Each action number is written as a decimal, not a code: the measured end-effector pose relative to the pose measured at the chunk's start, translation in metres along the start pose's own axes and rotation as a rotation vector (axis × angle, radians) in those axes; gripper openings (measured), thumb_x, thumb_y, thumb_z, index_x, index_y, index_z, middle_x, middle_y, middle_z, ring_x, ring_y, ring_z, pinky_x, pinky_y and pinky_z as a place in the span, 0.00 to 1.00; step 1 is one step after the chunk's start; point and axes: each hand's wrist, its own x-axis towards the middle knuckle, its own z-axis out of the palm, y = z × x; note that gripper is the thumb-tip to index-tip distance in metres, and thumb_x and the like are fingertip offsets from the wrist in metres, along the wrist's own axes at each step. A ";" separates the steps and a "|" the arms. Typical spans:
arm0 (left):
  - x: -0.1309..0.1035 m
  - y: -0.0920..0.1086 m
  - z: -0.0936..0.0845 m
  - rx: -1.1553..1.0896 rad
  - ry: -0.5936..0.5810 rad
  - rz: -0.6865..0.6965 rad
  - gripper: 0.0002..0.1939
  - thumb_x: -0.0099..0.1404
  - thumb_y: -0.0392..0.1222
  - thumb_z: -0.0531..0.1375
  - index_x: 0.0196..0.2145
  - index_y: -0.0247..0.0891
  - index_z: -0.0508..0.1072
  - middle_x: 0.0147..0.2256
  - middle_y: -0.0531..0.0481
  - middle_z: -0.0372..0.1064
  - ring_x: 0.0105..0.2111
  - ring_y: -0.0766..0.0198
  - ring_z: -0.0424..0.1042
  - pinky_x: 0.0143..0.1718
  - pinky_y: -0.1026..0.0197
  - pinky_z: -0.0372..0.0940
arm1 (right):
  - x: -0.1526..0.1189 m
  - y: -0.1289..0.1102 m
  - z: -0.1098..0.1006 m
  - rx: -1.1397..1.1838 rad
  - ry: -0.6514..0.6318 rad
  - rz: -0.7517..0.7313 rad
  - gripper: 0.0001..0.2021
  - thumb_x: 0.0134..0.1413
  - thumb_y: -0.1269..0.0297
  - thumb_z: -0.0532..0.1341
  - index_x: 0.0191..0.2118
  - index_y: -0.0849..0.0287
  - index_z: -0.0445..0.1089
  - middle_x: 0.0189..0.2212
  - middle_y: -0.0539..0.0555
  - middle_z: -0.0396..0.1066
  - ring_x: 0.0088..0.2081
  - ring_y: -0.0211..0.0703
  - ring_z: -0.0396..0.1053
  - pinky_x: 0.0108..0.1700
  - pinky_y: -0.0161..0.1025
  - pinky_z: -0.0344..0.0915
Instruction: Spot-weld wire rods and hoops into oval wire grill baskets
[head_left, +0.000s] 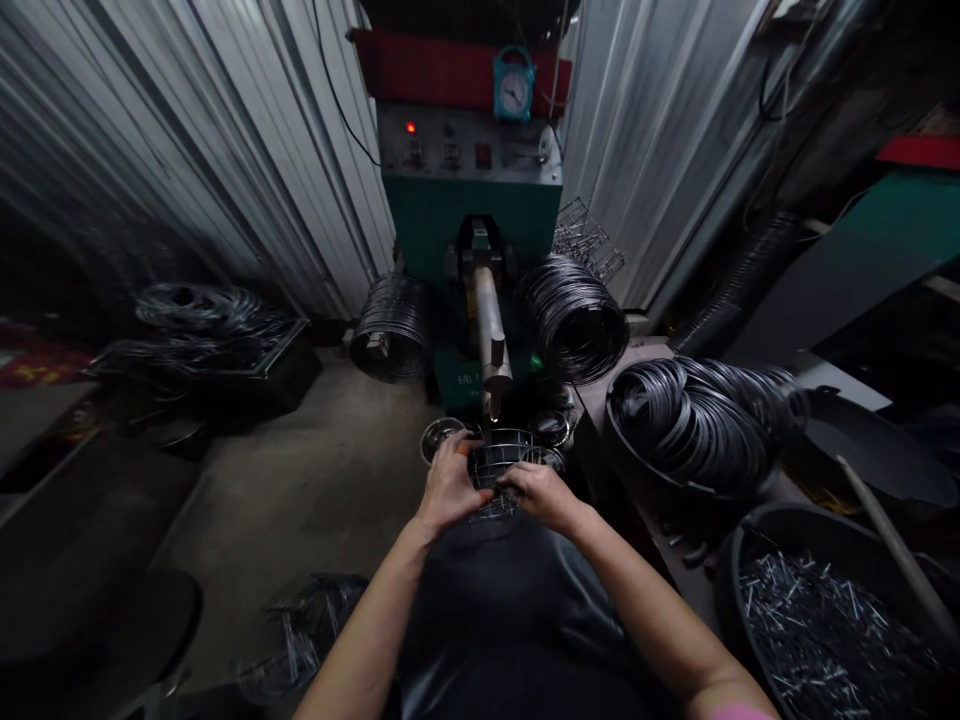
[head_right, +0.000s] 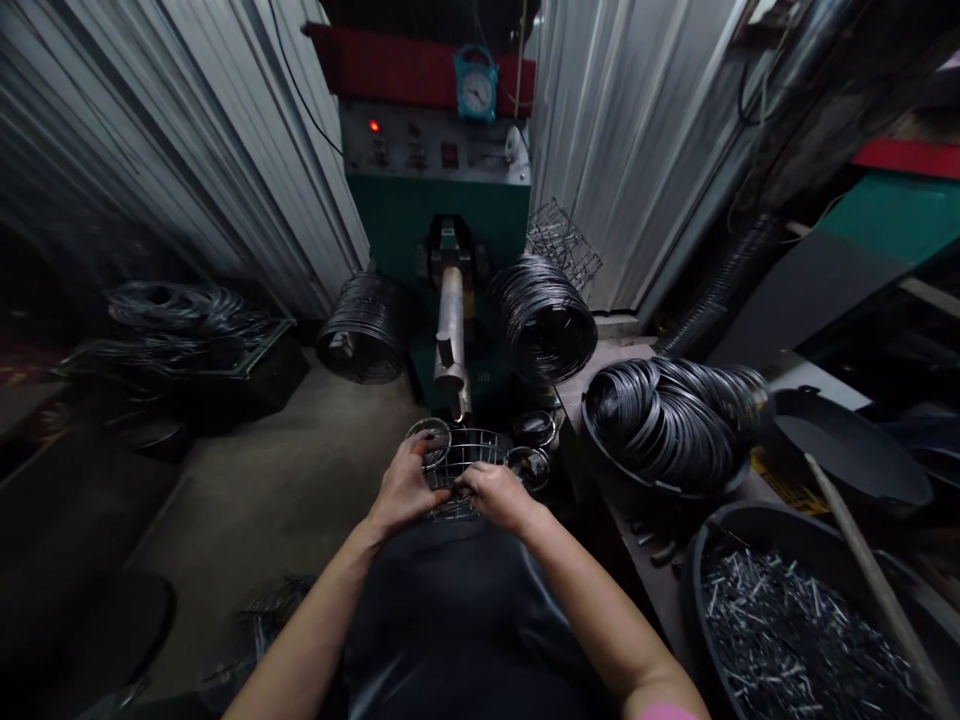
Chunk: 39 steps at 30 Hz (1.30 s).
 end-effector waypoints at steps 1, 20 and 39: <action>0.002 -0.002 0.001 -0.003 0.000 0.004 0.33 0.41 0.36 0.67 0.47 0.38 0.65 0.55 0.40 0.59 0.57 0.46 0.59 0.57 0.45 0.59 | 0.002 0.001 0.000 -0.013 -0.007 0.002 0.11 0.52 0.76 0.59 0.40 0.58 0.73 0.38 0.56 0.74 0.39 0.43 0.73 0.41 0.35 0.66; 0.038 -0.007 -0.004 -0.040 0.017 -0.041 0.28 0.42 0.36 0.66 0.44 0.38 0.67 0.50 0.43 0.64 0.52 0.50 0.65 0.53 0.50 0.63 | 0.035 0.000 -0.021 -0.277 -0.040 0.050 0.15 0.52 0.76 0.58 0.45 0.57 0.72 0.42 0.55 0.74 0.42 0.43 0.73 0.41 0.33 0.66; 0.069 -0.020 0.003 -0.055 0.073 -0.017 0.30 0.40 0.39 0.69 0.44 0.38 0.68 0.52 0.41 0.62 0.54 0.48 0.63 0.55 0.48 0.60 | -0.053 0.023 0.028 1.036 0.315 0.786 0.13 0.41 0.58 0.65 0.33 0.59 0.67 0.18 0.43 0.59 0.20 0.32 0.57 0.21 0.29 0.52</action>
